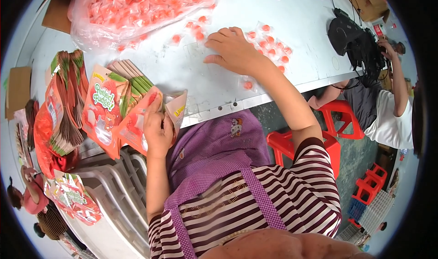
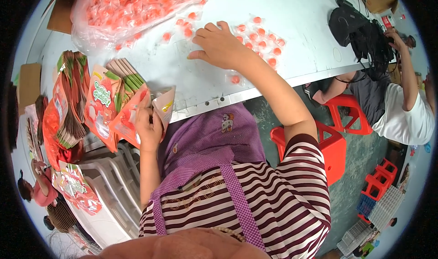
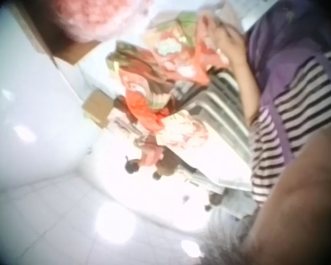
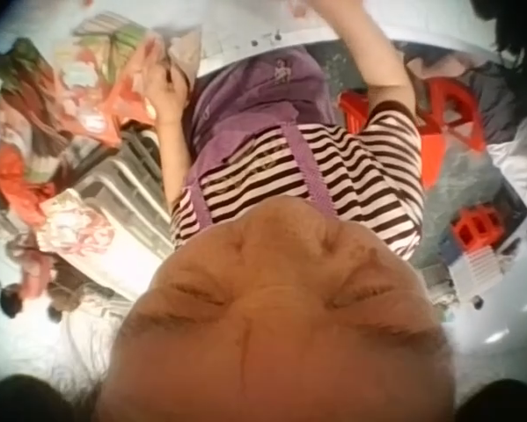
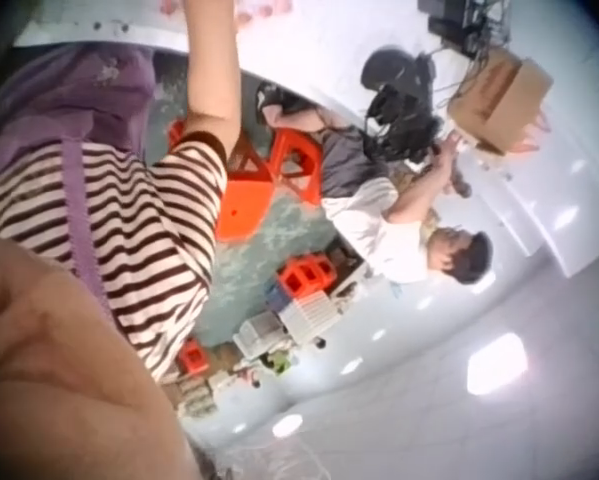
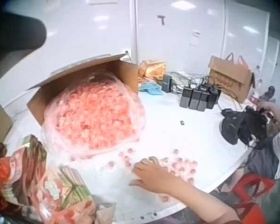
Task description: Manually filling printed plastic bags with individual candies and stacking the completed bags on a tray.
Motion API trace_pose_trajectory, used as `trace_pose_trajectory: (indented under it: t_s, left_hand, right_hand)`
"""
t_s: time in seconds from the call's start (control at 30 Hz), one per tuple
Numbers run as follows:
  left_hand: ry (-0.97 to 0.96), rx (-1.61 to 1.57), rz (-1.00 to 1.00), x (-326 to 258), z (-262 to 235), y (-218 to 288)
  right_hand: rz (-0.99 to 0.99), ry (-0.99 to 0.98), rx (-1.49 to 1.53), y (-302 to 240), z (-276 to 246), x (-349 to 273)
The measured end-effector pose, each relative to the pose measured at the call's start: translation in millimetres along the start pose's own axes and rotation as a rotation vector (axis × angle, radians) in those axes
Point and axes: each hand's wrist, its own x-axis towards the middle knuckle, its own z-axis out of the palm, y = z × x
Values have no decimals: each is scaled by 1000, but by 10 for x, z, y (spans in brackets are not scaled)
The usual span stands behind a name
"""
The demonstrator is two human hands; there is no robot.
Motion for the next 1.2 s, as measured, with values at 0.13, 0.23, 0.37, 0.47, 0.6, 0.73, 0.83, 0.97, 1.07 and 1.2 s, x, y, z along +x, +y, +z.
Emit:
trace_pose_trajectory:
  t_s: [0.13, 0.23, 0.37, 0.47, 0.6, 0.73, 0.83, 0.97, 1.07, 1.2]
  left_hand:
    - [10, -7, -8, -5, 1, -27]
    - [9, 0, -1, -18, -15, -20]
    - [-5, -24, -27, -8, -31, -6]
    - [-12, -7, -18, 3, -32, -6]
    - [-7, 10, -12, -17, -35, -9]
    - [-28, -80, -94, -57, -24, -59]
    - [-54, -154, -156, -33, -92, -6]
    - [-129, 68, 118, 400, -247, 532]
    - [-169, 98, 232, 717, -215, 794]
    - [-251, 140, 277, 892, 11, 831]
  right_hand:
    - [11, 51, 47, 36, -61, -92]
    - [104, 54, -39, 27, -112, -370]
    - [141, -51, -40, 51, -45, -580]
    - [122, -43, 9, -30, -41, -673]
    - [84, 32, -70, -144, -27, -784]
    - [108, 120, 28, -142, 25, -722]
    - [53, 290, -40, -21, 187, -663]
    - [32, 255, -88, -6, 261, -673]
    - [27, 347, -24, 37, 277, -694]
    - [302, 498, 517, -22, 96, -606]
